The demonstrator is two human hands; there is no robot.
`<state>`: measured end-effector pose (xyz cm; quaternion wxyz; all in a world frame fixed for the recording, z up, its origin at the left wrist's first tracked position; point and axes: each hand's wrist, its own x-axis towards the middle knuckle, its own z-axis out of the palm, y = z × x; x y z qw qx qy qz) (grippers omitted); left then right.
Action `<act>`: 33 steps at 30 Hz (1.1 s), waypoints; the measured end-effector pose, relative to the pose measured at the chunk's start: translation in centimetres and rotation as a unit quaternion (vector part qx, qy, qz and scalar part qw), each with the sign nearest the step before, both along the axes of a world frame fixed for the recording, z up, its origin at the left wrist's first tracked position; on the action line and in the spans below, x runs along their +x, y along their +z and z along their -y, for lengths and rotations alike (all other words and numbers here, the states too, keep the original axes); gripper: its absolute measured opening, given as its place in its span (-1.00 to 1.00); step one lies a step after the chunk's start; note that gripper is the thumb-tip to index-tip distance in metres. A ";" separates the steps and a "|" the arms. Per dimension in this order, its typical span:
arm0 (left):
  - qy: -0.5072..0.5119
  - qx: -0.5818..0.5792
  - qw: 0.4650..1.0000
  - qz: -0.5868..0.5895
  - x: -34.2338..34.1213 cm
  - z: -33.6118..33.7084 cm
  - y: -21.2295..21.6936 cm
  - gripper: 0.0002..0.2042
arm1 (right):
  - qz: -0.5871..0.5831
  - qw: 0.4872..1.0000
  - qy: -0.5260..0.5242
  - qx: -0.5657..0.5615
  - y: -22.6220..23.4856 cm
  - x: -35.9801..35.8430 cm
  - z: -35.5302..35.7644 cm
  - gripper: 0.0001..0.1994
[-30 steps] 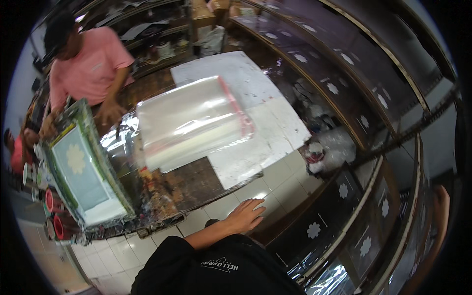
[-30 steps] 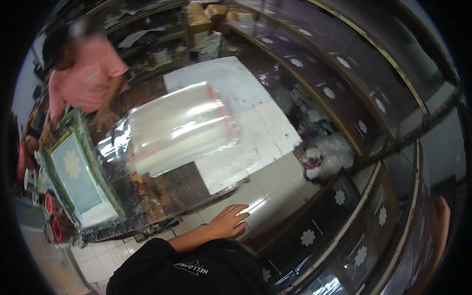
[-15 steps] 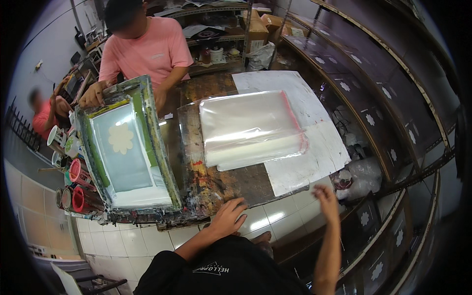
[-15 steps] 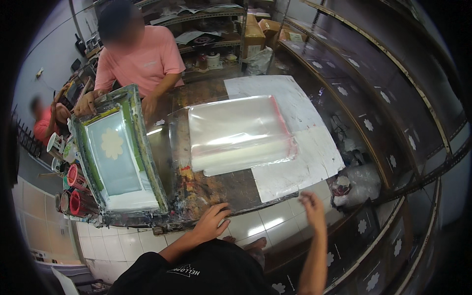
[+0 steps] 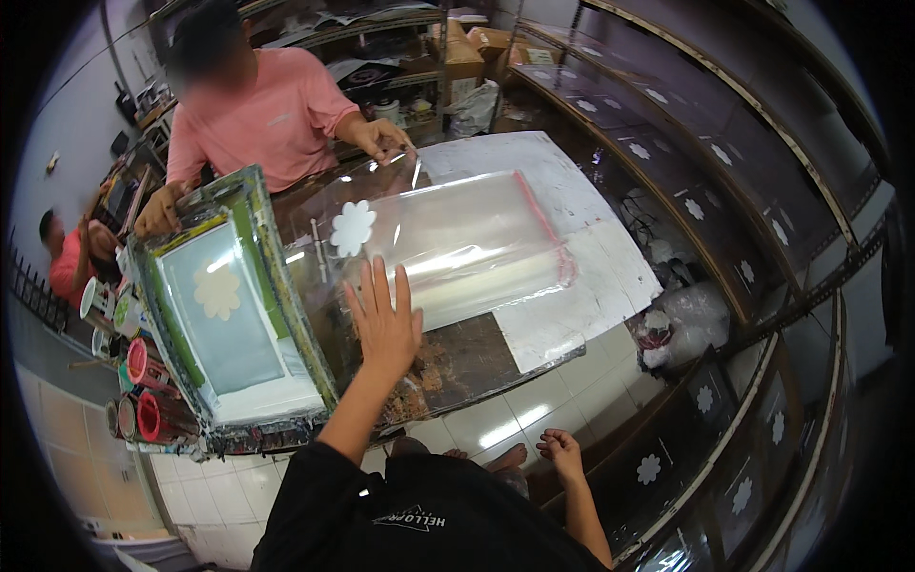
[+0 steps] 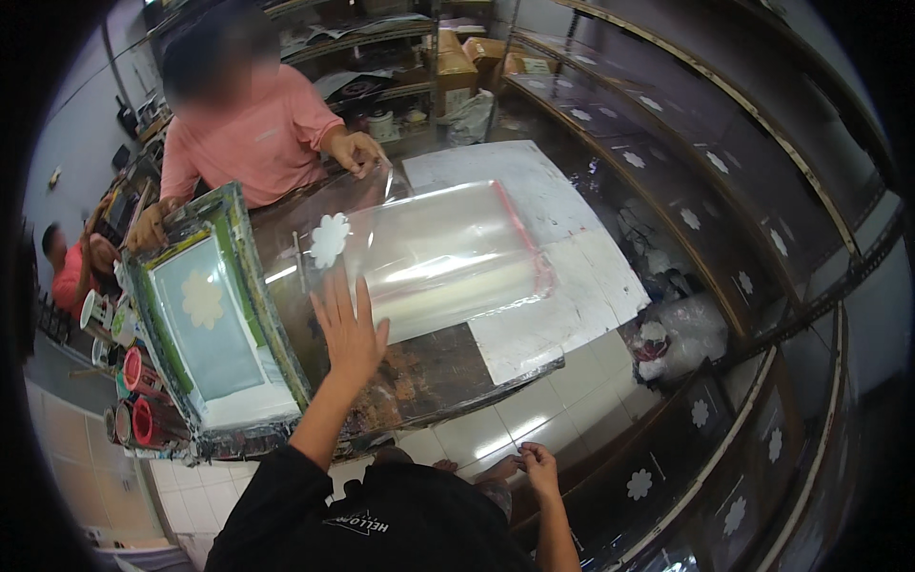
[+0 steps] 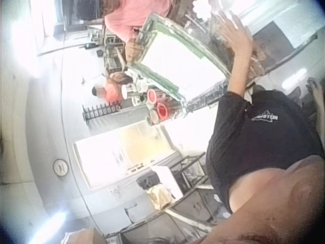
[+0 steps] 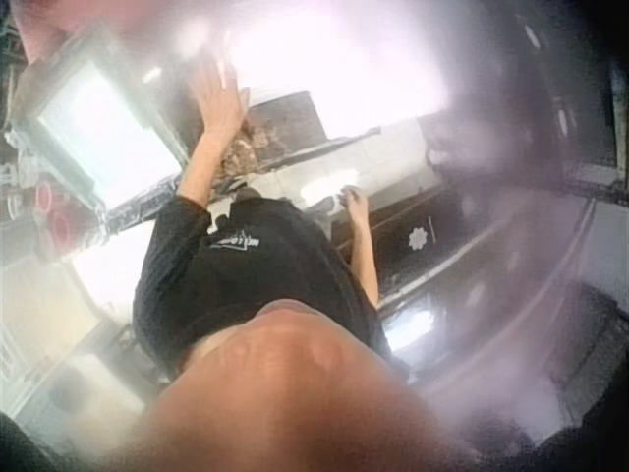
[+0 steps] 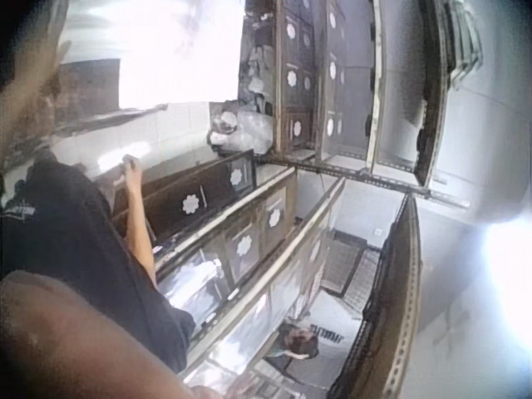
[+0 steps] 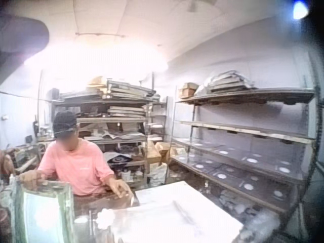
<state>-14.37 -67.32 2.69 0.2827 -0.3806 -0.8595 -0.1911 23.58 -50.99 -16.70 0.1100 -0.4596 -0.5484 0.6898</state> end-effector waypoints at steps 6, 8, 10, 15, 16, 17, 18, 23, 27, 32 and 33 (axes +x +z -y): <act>-0.063 -0.093 0.994 -0.002 -5.4 -10.2 0.6 -0.36 | 0.016 0.999 0.038 -0.010 -1.7 0.2 1.3 -0.76; -0.087 -0.156 0.983 -0.031 -6.4 -13.6 -1.0 -0.49 | 0.006 0.999 0.040 -0.020 -2.0 0.1 1.7 -0.75; -0.119 -0.157 0.977 -0.077 -5.5 -15.7 -1.8 -0.61 | -0.016 0.999 0.029 -0.026 -2.2 0.2 2.2 -0.75; -0.216 -0.103 0.966 -0.099 0.9 -16.4 -0.7 -0.56 | -0.024 0.999 -0.007 -0.043 0.1 0.4 2.2 -0.74; -0.239 -0.096 0.962 -0.088 2.1 -16.1 -0.7 -0.54 | -0.028 0.999 -0.009 -0.034 1.1 0.2 1.7 -0.74; -0.249 -0.115 0.959 -0.077 3.1 -15.7 -0.9 -0.51 | -0.032 0.999 -0.011 -0.024 2.7 -0.1 1.2 -0.73; -0.262 -0.107 0.956 -0.082 4.0 -15.3 -1.2 -0.51 | -0.056 0.998 -0.039 -0.016 4.8 -0.7 0.7 -0.71; -0.323 -0.108 0.936 -0.089 8.0 -12.6 -2.6 -0.50 | -0.339 0.930 -0.121 0.071 15.6 -4.0 -1.7 -0.22; -0.365 -0.118 0.921 -0.062 10.5 -10.3 -3.4 -0.47 | -0.345 0.928 -0.137 0.026 19.6 -4.4 -2.4 -0.30; -0.402 -0.162 0.899 -0.056 13.1 -7.8 -4.7 -0.52 | -0.257 0.918 -0.299 -0.045 16.8 -2.5 -3.2 -0.50; -0.400 -0.167 0.900 -0.045 13.6 -7.5 -4.9 -0.53 | -0.260 0.920 -0.291 -0.042 14.1 -1.2 -3.7 -0.59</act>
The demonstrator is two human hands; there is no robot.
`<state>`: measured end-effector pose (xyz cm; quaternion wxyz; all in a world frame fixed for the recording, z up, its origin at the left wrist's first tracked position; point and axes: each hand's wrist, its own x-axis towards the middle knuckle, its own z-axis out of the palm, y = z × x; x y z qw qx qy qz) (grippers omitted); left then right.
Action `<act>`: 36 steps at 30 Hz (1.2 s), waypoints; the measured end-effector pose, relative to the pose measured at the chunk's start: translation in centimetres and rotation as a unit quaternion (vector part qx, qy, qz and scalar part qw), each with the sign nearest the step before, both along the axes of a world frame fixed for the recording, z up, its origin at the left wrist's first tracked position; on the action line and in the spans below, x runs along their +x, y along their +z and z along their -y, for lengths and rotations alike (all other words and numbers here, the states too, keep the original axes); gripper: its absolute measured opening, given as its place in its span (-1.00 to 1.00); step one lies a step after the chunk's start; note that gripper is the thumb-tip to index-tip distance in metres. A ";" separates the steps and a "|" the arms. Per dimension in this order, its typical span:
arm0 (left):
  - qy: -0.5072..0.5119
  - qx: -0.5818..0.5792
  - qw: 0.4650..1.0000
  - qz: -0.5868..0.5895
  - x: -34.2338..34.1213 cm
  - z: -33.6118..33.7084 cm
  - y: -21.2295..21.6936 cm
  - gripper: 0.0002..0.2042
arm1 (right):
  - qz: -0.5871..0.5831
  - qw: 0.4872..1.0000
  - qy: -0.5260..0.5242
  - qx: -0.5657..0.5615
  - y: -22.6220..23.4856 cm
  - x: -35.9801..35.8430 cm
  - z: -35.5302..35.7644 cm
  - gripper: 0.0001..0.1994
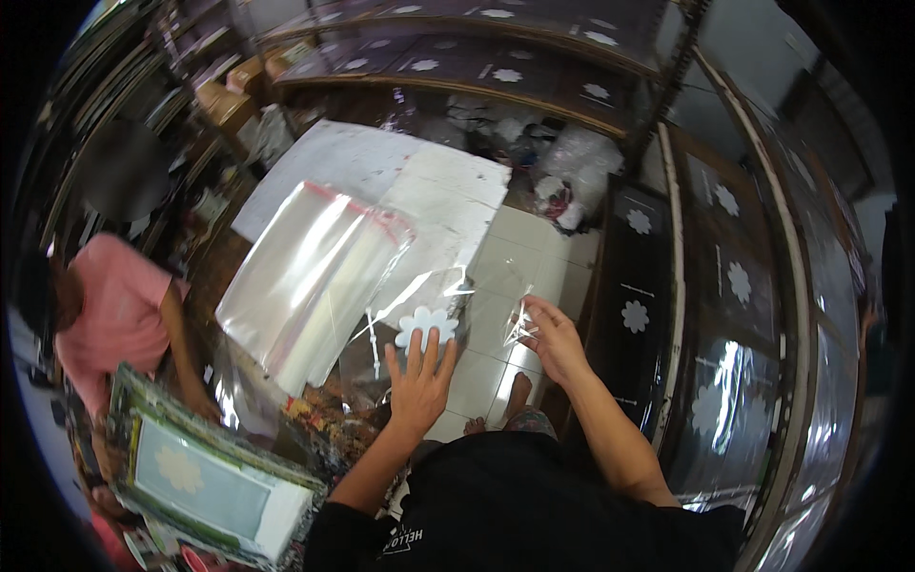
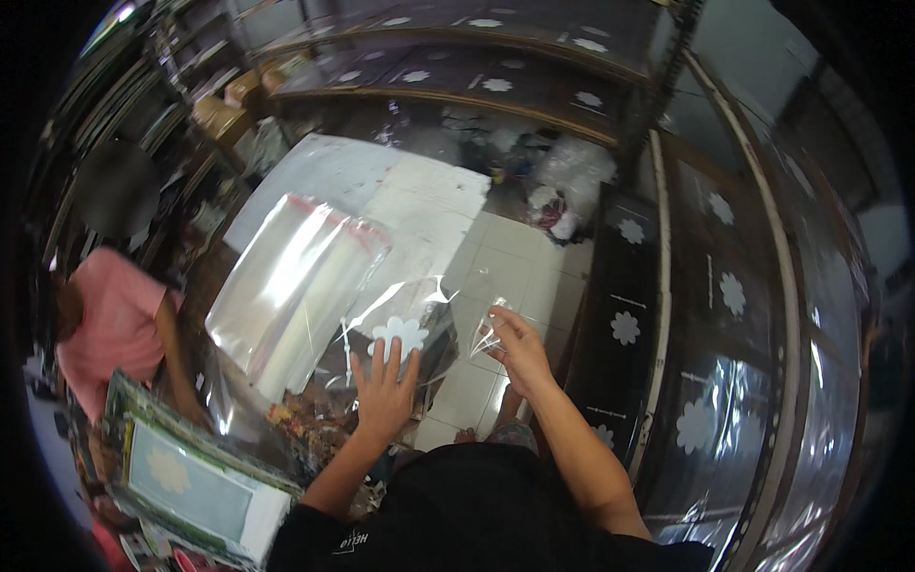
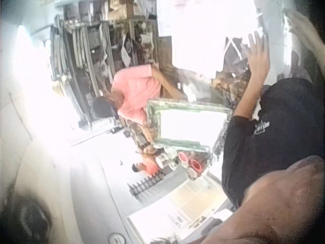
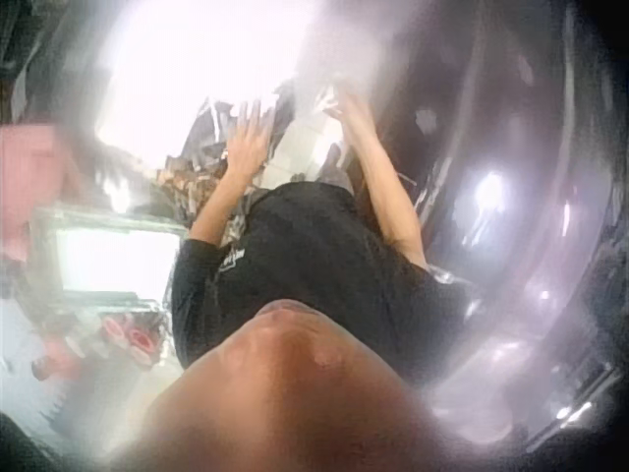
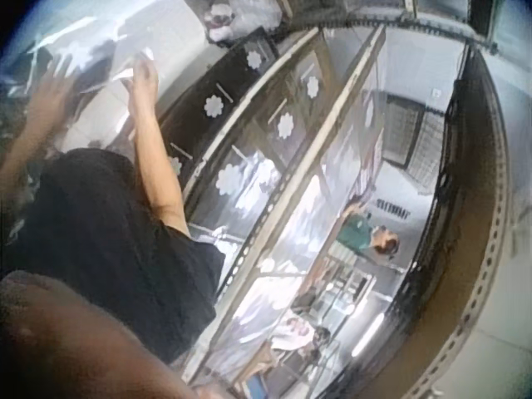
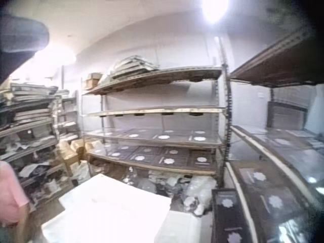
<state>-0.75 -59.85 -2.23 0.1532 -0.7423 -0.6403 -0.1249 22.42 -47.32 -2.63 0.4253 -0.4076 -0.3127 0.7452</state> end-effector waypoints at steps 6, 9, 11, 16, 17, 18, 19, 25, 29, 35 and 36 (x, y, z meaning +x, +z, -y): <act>0.008 -0.075 0.991 0.106 3.5 3.4 -0.2 -0.37 | 0.200 0.953 0.007 0.226 2.2 -0.1 -0.8 -0.65; -0.081 0.020 0.984 0.158 5.3 3.1 -0.1 -0.27 | 0.371 0.840 0.032 0.395 9.3 2.5 -4.2 -0.66; -0.129 0.058 0.969 0.201 6.4 3.0 0.7 -0.26 | 0.408 0.763 0.025 0.502 14.0 4.3 -7.1 -0.67; -0.210 0.110 0.932 0.276 6.6 2.2 1.7 -0.35 | 0.458 0.778 0.036 0.428 31.9 7.6 -6.9 -0.72; -0.202 0.105 0.933 0.278 6.2 2.2 1.7 -0.37 | 0.411 0.819 0.050 0.397 34.2 7.8 -7.5 -0.73; -0.206 0.099 0.931 0.285 5.8 1.8 1.1 -0.39 | 0.468 0.766 0.018 0.440 36.8 8.8 -6.7 -0.71; -0.206 0.094 0.930 0.291 5.5 1.5 0.5 -0.41 | 0.518 0.707 -0.010 0.481 39.2 10.0 -5.7 -0.70; -0.182 -0.081 0.917 0.345 6.4 0.8 -5.1 -0.48 | 0.489 0.754 -0.161 0.409 47.4 23.7 3.0 -0.61; -0.174 -0.199 0.889 0.375 6.5 2.5 -8.7 -0.48 | 0.473 0.722 -0.332 0.382 47.1 31.6 9.5 -0.56; -0.229 -0.274 0.879 0.317 6.3 3.1 -15.4 -0.52 | 0.352 0.804 -0.398 0.266 40.0 40.1 17.1 -0.65; -0.235 -0.283 0.875 0.314 6.4 3.1 -15.4 -0.53 | 0.351 0.810 -0.401 0.246 38.6 40.8 18.0 -0.66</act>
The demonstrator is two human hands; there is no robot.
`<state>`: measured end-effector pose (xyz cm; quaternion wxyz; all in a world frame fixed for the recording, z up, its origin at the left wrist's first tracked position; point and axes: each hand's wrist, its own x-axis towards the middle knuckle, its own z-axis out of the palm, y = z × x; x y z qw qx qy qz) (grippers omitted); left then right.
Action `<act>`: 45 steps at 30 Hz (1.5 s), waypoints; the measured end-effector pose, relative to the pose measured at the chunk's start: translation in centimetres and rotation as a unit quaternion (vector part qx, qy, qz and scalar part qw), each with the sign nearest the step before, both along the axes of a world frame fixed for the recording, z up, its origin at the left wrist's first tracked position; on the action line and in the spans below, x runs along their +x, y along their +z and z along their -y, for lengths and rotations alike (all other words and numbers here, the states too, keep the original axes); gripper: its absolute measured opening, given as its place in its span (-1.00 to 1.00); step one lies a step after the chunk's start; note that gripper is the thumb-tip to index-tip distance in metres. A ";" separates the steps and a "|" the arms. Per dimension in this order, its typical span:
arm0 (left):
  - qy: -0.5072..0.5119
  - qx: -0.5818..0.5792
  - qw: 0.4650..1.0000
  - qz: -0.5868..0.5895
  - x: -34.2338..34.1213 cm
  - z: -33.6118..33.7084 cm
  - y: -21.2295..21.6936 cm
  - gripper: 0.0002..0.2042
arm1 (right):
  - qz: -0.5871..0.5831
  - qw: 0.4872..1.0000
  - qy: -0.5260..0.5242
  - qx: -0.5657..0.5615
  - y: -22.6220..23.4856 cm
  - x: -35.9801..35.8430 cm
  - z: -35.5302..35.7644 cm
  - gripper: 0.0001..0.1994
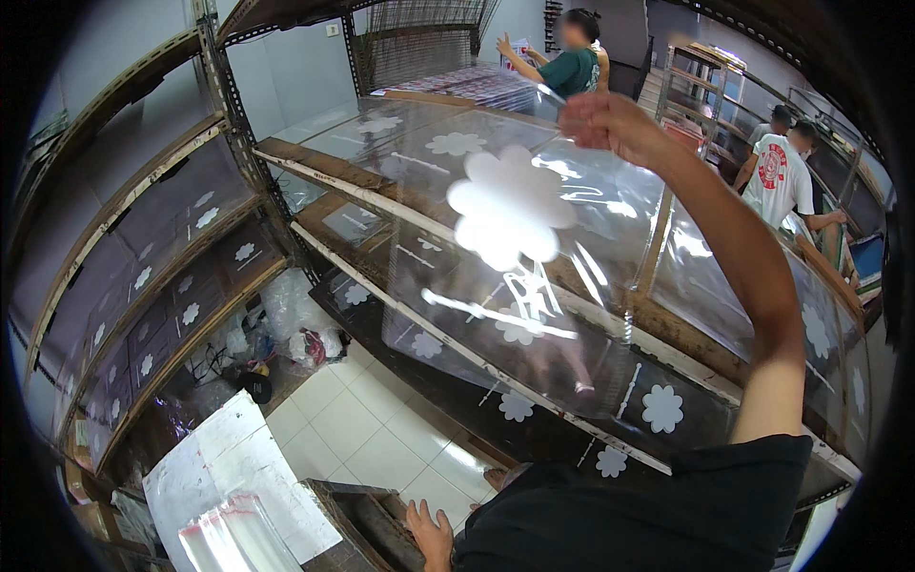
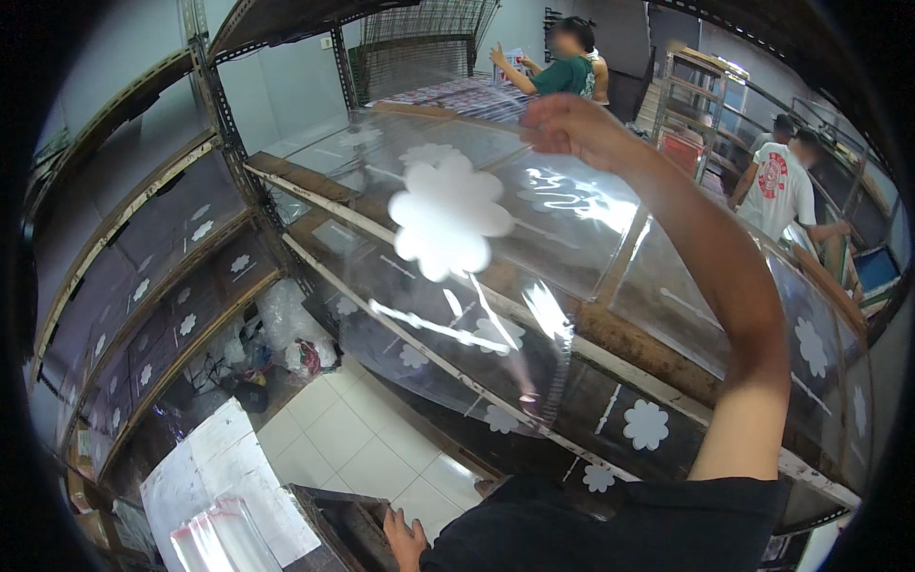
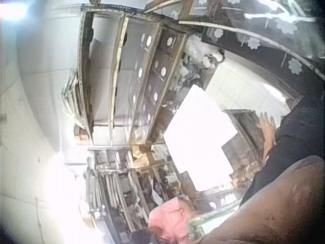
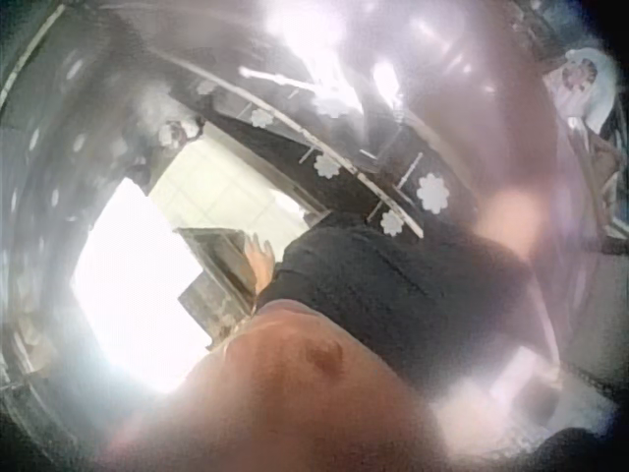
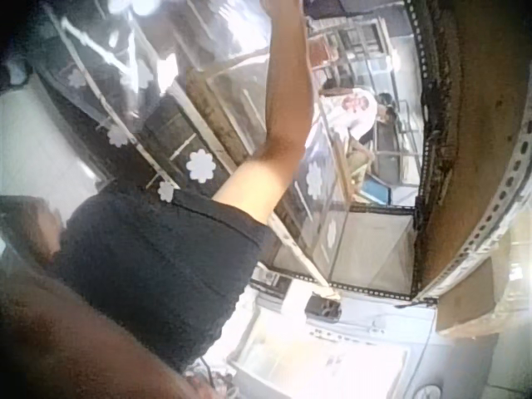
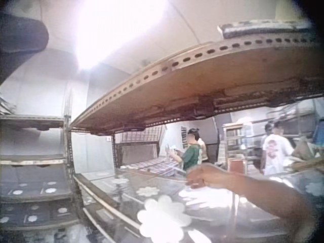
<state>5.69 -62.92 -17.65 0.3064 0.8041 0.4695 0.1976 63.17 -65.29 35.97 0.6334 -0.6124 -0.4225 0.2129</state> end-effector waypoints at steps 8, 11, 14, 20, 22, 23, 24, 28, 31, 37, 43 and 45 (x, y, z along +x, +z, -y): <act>-0.015 0.007 1.000 -0.002 1.6 -0.8 0.5 -0.56 | -0.062 0.990 -0.081 -0.100 -7.9 3.9 3.6 -0.73; -0.011 -0.006 1.000 -0.008 2.3 -0.7 0.7 -0.57 | -0.064 0.988 -0.100 -0.102 -8.9 4.8 3.9 -0.70; -0.012 -0.012 1.000 -0.019 2.4 -0.1 0.3 -0.57 | -0.057 0.993 -0.073 -0.079 -8.5 4.8 3.9 -0.70; -0.017 -0.023 0.999 -0.037 1.8 0.5 -1.0 -0.56 | -0.008 0.994 -0.105 -0.005 -3.5 4.7 5.0 -0.70; -0.012 -0.024 0.999 -0.040 1.6 0.8 -1.3 -0.57 | -0.002 0.992 -0.123 0.027 -2.0 6.3 5.7 -0.73; -0.010 -0.025 0.999 -0.042 1.6 0.9 -1.5 -0.57 | -0.009 0.989 -0.146 0.022 -1.9 7.1 6.1 -0.74; -0.006 -0.025 0.999 -0.045 1.5 0.9 -1.6 -0.57 | -0.018 0.986 -0.167 0.019 -2.1 8.1 6.6 -0.75; -0.014 -0.056 0.997 -0.053 1.7 1.1 -2.7 -0.56 | 0.038 0.985 -0.161 -0.043 -5.0 16.3 11.0 -0.80; -0.023 -0.077 0.995 -0.065 1.5 1.1 -3.7 -0.56 | 0.188 0.942 -0.202 -0.192 -7.7 20.7 13.6 -0.75; -0.005 -0.098 0.990 -0.098 0.1 1.7 -4.0 -0.56 | 0.032 0.945 -0.291 -0.142 -8.8 18.6 11.6 -0.73; -0.006 -0.087 0.992 -0.089 -0.4 1.8 -5.5 -0.56 | 0.101 0.919 -0.333 -0.183 -9.6 20.6 11.4 -0.72; -0.004 -0.083 0.994 -0.073 -0.3 2.1 -5.8 -0.56 | 0.162 0.912 -0.321 -0.198 -9.7 21.5 12.0 -0.72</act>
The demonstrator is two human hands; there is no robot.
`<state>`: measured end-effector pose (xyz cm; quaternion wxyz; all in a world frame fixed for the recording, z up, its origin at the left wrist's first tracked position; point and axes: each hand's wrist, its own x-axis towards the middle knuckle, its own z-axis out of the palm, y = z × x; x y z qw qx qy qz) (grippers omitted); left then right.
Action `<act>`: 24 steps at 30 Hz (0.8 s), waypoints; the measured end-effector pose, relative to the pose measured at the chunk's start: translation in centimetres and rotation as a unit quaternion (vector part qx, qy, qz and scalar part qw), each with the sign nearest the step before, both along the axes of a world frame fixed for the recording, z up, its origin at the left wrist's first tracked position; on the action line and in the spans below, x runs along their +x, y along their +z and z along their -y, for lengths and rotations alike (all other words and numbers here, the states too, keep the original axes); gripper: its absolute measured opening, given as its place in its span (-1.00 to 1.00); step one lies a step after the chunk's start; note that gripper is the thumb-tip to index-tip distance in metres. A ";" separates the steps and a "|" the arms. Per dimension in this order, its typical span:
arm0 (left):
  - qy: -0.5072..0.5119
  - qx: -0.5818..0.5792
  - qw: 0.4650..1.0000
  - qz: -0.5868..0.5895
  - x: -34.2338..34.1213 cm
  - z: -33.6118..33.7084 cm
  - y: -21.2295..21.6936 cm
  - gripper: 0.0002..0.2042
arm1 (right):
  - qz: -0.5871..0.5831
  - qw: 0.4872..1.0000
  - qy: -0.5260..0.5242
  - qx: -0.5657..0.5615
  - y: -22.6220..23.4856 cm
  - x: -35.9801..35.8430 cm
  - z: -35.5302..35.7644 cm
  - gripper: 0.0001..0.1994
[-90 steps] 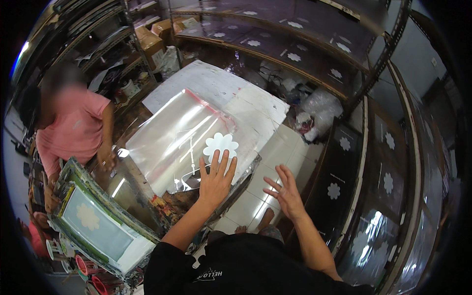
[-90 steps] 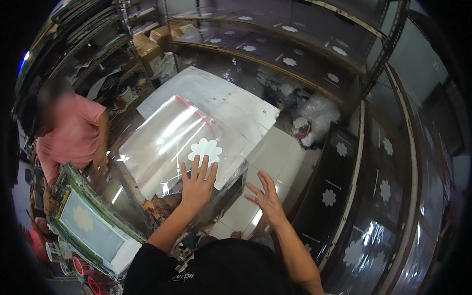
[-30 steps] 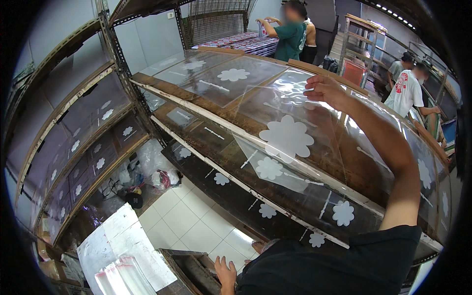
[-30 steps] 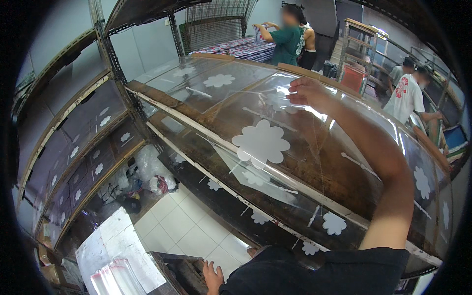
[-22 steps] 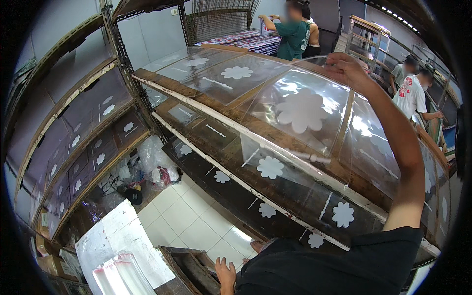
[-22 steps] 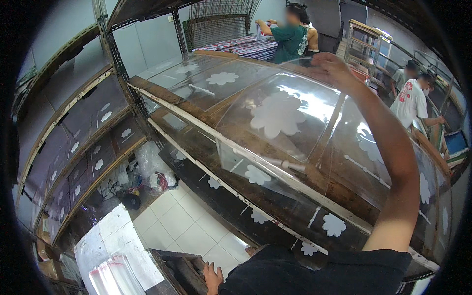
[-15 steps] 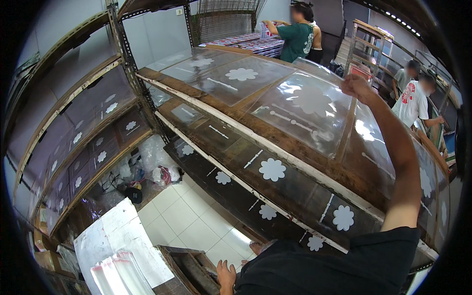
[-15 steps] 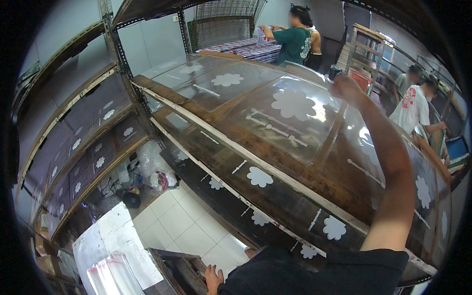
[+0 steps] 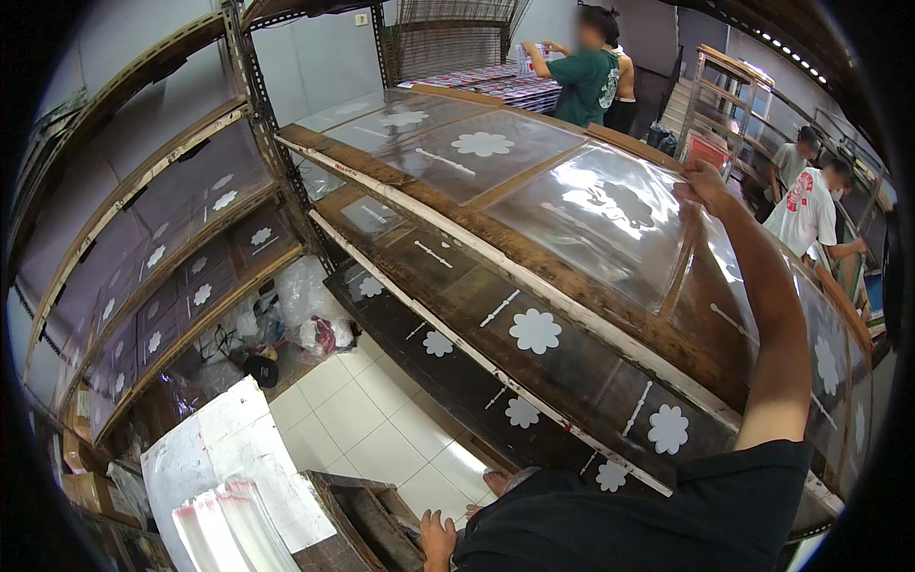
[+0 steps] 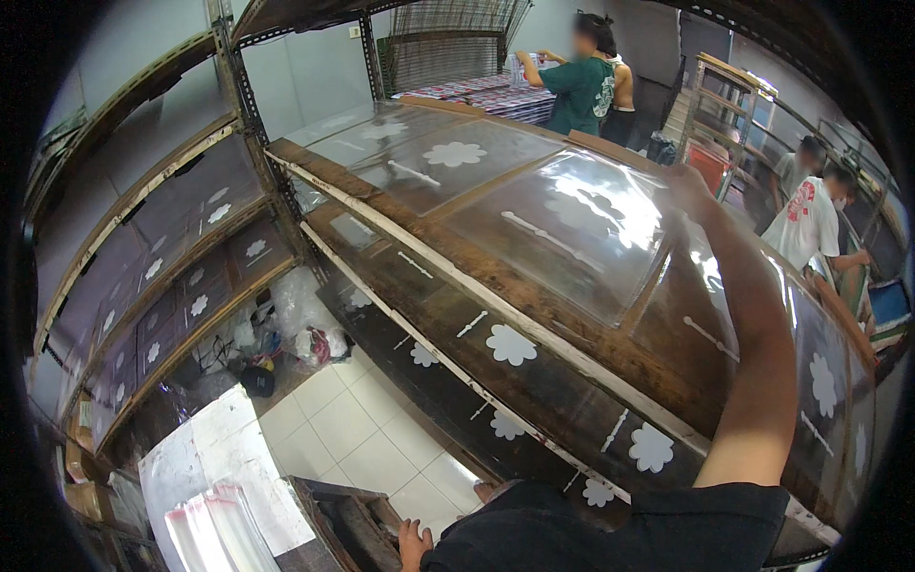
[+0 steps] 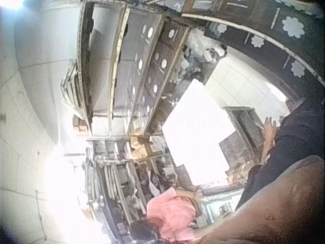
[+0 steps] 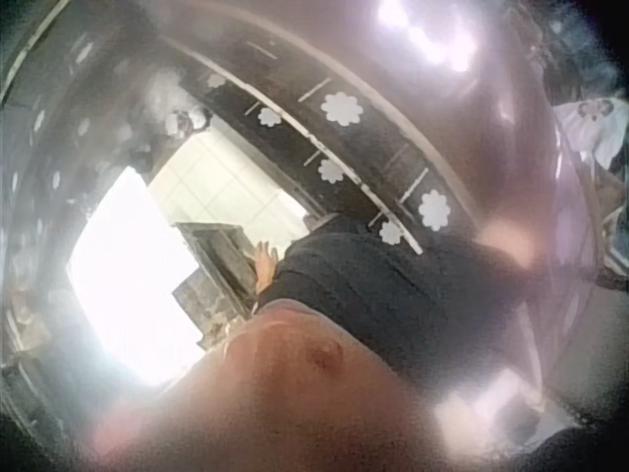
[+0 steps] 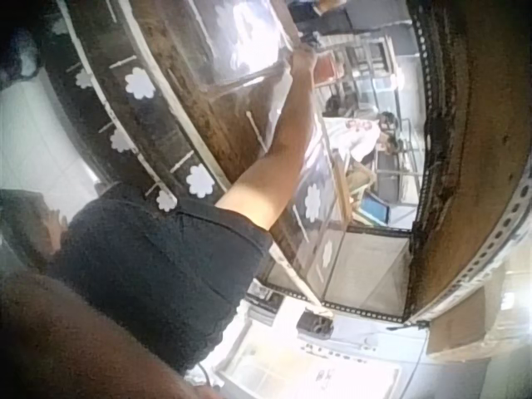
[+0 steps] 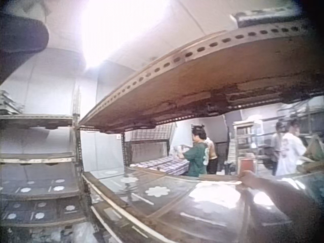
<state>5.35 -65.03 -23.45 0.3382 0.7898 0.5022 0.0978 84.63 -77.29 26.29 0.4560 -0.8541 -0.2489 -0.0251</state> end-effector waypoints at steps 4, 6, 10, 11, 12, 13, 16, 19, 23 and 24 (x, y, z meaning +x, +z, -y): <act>0.006 -0.010 1.000 0.007 0.0 0.0 0.8 -0.56 | -0.034 0.998 0.030 0.036 0.1 -0.6 -0.1 -0.71; 0.004 -0.013 1.000 0.004 0.0 0.0 0.7 -0.56 | -0.052 0.996 0.030 0.061 0.1 -0.1 0.1 -0.69; -0.005 -0.011 1.000 0.012 -0.6 0.1 -1.1 -0.56 | -0.025 0.998 0.032 0.039 -0.1 0.8 0.2 -0.69; -0.009 -0.008 1.000 0.019 -0.6 0.2 -1.1 -0.56 | -0.029 0.997 0.057 0.051 0.0 1.3 0.4 -0.70; -0.015 -0.005 1.000 0.027 -0.5 0.2 -1.2 -0.56 | -0.034 0.994 0.081 0.062 0.1 1.8 0.7 -0.71; -0.020 0.001 0.999 0.028 -0.6 0.1 -1.6 -0.56 | -0.038 0.991 0.105 0.073 0.2 2.2 1.2 -0.72; -0.010 0.012 1.000 0.021 -1.2 0.4 -1.7 -0.56 | -0.064 0.977 0.118 0.165 0.0 -0.4 -1.3 -0.95; -0.016 0.003 1.000 0.023 -0.6 0.0 -0.8 -0.56 | -0.015 0.994 0.049 0.093 1.0 -0.8 -0.5 -0.92; -0.003 0.020 0.999 0.029 -1.2 0.2 -1.6 -0.56 | 0.215 0.971 -0.024 -0.101 1.7 0.1 -2.0 -0.87; 0.001 0.024 0.999 0.032 -1.3 0.3 -1.2 -0.56 | 0.293 0.944 -0.037 -0.145 1.5 0.9 -2.6 -0.85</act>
